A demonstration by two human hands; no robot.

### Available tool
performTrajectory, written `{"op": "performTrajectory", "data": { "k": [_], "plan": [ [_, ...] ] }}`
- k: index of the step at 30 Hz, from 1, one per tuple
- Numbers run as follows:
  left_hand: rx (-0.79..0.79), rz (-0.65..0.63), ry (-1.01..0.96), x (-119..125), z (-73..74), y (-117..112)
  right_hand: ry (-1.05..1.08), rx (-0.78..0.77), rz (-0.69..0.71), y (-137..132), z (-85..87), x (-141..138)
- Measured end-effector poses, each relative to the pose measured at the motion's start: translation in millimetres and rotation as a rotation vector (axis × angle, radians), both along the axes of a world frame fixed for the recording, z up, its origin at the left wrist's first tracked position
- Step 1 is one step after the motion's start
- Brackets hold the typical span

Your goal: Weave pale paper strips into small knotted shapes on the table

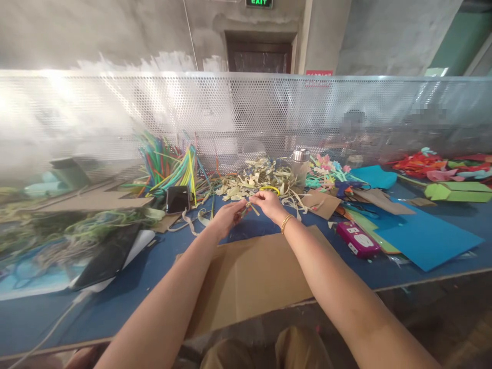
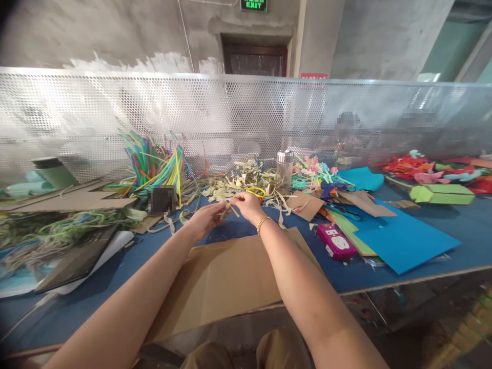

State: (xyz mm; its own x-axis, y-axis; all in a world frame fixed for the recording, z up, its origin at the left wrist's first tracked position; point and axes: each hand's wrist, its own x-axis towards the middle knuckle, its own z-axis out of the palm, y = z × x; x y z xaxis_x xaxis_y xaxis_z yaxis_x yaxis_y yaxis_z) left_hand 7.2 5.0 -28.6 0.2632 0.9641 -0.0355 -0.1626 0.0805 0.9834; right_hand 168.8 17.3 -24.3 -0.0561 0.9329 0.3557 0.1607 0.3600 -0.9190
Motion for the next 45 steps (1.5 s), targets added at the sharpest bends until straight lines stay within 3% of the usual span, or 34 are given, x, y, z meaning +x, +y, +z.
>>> {"op": "performTrajectory", "data": {
  "k": [5,19,26,36,41,45],
  "plan": [
    [-0.082,0.023,-0.019,-1,2.7,0,0.079,-0.071,0.059,1,1.6,3],
    [0.23,-0.015,0.112,2,4.8,-1,0.169,-0.19,0.169,4,-3.5,4],
    [0.131,-0.039,0.25,1,6.5,-6,0.225,-0.118,0.104,10,-5.9,8],
    [0.102,-0.136,0.241,0,4.5,-7,0.36,-0.108,-0.039,18,2.8,28],
    [0.084,0.0,0.311,-2,1.6,-1,0.316,-0.117,-0.027,13,6.4,26],
    [0.053,0.067,0.253,0,2.8,-1,0.269,-0.096,0.026,10,5.7,21]
  ]
}}
